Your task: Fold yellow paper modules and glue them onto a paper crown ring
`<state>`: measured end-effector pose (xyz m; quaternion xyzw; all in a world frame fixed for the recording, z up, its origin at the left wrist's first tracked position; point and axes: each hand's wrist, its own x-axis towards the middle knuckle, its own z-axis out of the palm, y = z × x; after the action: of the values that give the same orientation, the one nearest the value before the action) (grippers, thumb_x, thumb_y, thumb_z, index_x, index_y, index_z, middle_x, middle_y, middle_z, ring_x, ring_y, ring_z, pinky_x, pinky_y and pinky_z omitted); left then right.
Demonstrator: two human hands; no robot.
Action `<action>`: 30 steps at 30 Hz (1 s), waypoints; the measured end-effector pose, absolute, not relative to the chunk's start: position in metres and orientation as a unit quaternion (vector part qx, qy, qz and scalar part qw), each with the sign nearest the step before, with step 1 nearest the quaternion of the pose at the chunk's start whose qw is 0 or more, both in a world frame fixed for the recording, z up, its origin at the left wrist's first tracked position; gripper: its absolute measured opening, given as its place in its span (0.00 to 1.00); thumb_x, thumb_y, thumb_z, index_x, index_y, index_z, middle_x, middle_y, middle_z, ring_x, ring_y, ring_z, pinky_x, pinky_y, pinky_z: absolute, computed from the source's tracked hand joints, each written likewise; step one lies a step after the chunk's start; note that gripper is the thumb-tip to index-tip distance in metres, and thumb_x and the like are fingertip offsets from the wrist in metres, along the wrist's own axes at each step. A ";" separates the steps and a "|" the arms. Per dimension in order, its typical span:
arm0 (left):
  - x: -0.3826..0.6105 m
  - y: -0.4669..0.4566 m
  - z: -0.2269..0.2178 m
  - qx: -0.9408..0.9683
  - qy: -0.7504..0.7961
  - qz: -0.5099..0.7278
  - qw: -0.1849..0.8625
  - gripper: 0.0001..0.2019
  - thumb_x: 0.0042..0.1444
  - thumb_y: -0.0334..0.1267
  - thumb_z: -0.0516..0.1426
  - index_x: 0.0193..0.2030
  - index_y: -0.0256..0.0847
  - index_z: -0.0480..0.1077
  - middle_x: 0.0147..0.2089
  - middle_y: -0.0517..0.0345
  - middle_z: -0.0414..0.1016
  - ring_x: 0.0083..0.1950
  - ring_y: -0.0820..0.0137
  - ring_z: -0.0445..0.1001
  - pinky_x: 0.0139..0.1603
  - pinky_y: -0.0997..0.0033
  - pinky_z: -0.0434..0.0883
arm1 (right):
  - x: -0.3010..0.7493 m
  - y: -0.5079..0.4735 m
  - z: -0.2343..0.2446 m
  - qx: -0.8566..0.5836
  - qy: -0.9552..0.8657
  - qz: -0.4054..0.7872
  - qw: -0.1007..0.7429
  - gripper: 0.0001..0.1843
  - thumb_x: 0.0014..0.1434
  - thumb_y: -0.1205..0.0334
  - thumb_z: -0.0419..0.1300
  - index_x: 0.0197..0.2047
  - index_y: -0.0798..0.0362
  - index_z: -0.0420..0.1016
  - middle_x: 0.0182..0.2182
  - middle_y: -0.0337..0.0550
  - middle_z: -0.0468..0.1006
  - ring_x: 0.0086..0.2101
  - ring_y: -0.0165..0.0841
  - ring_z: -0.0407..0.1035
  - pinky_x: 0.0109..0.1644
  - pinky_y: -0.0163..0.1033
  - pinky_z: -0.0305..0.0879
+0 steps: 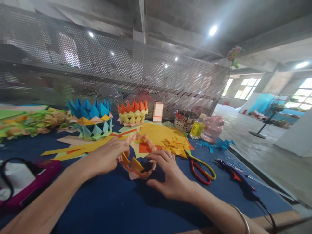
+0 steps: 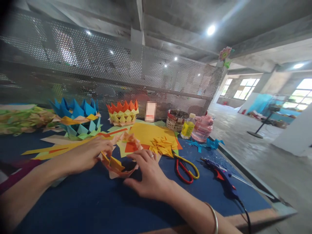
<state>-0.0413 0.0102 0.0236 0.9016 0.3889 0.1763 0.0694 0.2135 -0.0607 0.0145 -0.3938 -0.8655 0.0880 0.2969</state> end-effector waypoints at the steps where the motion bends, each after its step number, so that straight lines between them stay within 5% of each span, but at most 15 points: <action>1: -0.044 0.012 0.025 0.902 0.388 0.175 0.063 0.19 0.44 0.22 0.49 0.37 0.45 0.73 0.50 0.53 0.76 0.56 0.57 0.69 0.56 0.54 0.64 | 0.215 -0.061 0.016 -0.389 -0.861 0.083 0.316 0.25 0.55 0.59 0.66 0.56 0.49 0.69 0.52 0.48 0.72 0.53 0.40 0.63 0.56 0.49 0.58; 5: -0.051 0.016 0.034 0.876 0.421 0.236 0.018 0.19 0.50 0.26 0.47 0.43 0.43 0.74 0.53 0.50 0.75 0.56 0.55 0.70 0.59 0.51 0.64 | 0.224 -0.055 0.016 -0.378 -0.845 0.044 0.377 0.05 0.61 0.64 0.60 0.37 0.48 0.79 0.37 0.43 0.79 0.42 0.36 0.69 0.49 0.47 0.62; 11: -0.033 0.001 0.054 0.835 0.431 0.341 0.014 0.15 0.63 0.43 0.47 0.47 0.39 0.71 0.52 0.45 0.75 0.54 0.54 0.73 0.56 0.53 0.68 | 0.236 -0.043 0.016 -0.412 -0.796 0.027 0.444 0.09 0.57 0.65 0.63 0.25 0.50 0.76 0.30 0.42 0.79 0.36 0.35 0.69 0.44 0.45 0.64; 15: -0.015 -0.013 0.055 0.839 0.394 0.374 0.036 0.13 0.65 0.42 0.48 0.47 0.41 0.71 0.52 0.49 0.76 0.54 0.59 0.73 0.55 0.60 0.68 | 0.242 -0.040 0.017 -0.438 -0.765 0.034 0.471 0.12 0.53 0.63 0.65 0.21 0.50 0.70 0.28 0.41 0.77 0.35 0.35 0.68 0.42 0.44 0.64; 19: -0.007 -0.022 0.054 0.851 0.371 0.369 0.053 0.12 0.64 0.41 0.49 0.46 0.42 0.72 0.50 0.50 0.77 0.55 0.60 0.73 0.57 0.59 0.68 | 0.250 -0.036 0.018 -0.461 -0.731 0.055 0.500 0.14 0.52 0.61 0.65 0.20 0.51 0.65 0.26 0.40 0.74 0.32 0.35 0.67 0.40 0.43 0.63; 30: -0.009 -0.026 0.058 0.877 0.359 0.282 0.148 0.11 0.57 0.46 0.58 0.42 0.44 0.74 0.50 0.53 0.78 0.54 0.58 0.73 0.57 0.57 0.67 | 0.245 -0.042 0.020 -0.421 -0.796 0.074 0.428 0.11 0.64 0.67 0.53 0.34 0.51 0.75 0.32 0.43 0.78 0.37 0.35 0.67 0.44 0.42 0.62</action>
<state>-0.0092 -0.0258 0.0579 0.8774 0.3588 0.2821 0.1479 0.2449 -0.0417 0.0205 -0.4214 -0.7963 0.0742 0.4275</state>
